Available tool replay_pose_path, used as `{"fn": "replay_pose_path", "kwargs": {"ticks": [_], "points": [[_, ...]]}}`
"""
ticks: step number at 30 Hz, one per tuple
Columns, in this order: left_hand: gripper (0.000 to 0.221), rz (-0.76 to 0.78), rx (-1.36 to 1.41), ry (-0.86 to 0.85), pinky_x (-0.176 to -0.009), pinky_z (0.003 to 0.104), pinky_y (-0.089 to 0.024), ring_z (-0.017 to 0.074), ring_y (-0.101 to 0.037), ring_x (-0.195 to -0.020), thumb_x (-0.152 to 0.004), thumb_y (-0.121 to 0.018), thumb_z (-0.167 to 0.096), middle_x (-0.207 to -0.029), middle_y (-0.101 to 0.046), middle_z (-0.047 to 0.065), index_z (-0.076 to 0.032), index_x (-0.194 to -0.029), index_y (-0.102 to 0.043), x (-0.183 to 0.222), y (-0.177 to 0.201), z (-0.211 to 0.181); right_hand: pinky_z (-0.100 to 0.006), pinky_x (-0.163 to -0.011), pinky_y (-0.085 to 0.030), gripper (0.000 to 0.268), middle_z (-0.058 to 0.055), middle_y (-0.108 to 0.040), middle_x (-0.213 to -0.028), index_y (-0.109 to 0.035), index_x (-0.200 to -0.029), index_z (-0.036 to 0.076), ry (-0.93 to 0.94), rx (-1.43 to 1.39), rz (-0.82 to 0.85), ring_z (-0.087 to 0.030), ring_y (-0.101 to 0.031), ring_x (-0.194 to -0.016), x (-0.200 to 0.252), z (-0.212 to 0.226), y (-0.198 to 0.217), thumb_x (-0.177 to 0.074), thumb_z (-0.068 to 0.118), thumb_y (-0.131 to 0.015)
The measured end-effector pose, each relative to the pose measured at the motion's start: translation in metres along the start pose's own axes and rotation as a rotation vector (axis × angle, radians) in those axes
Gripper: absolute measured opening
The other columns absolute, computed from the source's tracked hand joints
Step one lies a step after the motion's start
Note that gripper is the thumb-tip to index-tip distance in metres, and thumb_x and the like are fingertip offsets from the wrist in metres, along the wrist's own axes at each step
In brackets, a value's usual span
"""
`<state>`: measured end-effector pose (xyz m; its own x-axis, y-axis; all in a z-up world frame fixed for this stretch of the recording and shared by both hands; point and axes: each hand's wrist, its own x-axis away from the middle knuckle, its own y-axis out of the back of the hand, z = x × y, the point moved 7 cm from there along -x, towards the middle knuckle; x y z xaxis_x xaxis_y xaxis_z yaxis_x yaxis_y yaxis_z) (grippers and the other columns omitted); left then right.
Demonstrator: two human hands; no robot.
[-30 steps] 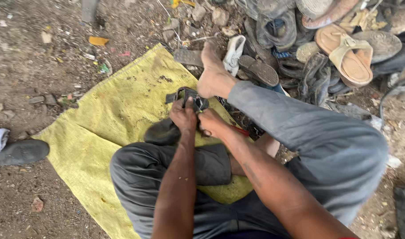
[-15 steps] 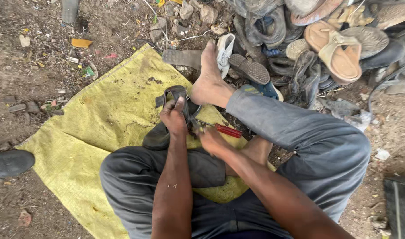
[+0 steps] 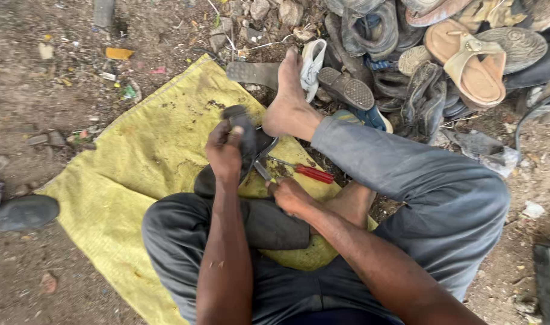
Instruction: The person uses a tool and a knife to scrape, cut, and adjust parts of various shoes and sandals while sitting on a yellow cloth on the ground.
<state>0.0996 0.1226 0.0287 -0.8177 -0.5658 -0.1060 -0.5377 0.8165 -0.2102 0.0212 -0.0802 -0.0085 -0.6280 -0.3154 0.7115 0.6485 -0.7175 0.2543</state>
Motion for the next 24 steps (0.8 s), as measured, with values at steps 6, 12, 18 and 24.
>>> {"fn": "replay_pose_path", "kwargs": {"ticks": [6,12,18,24], "points": [[0.043,0.540,-1.442,-0.559,-0.089,0.060,-0.047,0.0494,-0.065,-0.106,-0.057,-0.085,-0.026,-0.105,-0.072,0.025,-0.001,-0.090,-0.074,0.061,-0.018,-0.063,-0.039,-0.038,-0.031,0.040,-0.003,-0.047,-0.055,-0.061,-0.094,0.005,0.012,-0.148,0.034,-0.016,-0.038,-0.037,0.006,0.013,0.005,-0.106,0.040,-0.048],[0.020,0.368,-1.034,-0.337,-0.096,0.051,-0.045,0.0411,-0.064,-0.103,-0.081,-0.077,-0.021,-0.100,-0.072,0.021,-0.004,-0.090,-0.074,0.058,-0.001,-0.046,-0.038,-0.035,-0.026,0.039,0.000,-0.042,-0.055,-0.061,-0.094,0.005,0.150,-0.258,-0.002,-0.015,-0.033,-0.035,-0.026,0.016,0.004,-0.106,0.039,-0.045],[0.020,0.174,-0.856,-0.242,-0.092,0.051,-0.046,0.0382,-0.068,-0.098,-0.090,-0.073,-0.027,-0.100,-0.074,0.013,-0.007,-0.091,-0.074,0.044,-0.018,-0.011,-0.043,-0.039,-0.036,0.052,-0.017,-0.054,-0.058,-0.064,-0.083,-0.005,0.161,0.006,-0.175,-0.022,-0.047,-0.036,-0.089,0.037,0.034,-0.107,0.038,-0.047],[0.028,0.646,-1.289,-0.339,-0.101,0.064,-0.032,0.0351,-0.070,-0.082,-0.091,-0.067,-0.036,-0.087,-0.074,0.016,-0.010,-0.087,-0.077,0.027,-0.032,0.002,-0.042,-0.044,-0.041,0.044,-0.019,-0.062,-0.062,-0.069,-0.095,-0.002,0.354,0.039,-0.213,-0.025,-0.054,-0.043,-0.131,0.003,0.041,-0.105,0.036,-0.049]]}}
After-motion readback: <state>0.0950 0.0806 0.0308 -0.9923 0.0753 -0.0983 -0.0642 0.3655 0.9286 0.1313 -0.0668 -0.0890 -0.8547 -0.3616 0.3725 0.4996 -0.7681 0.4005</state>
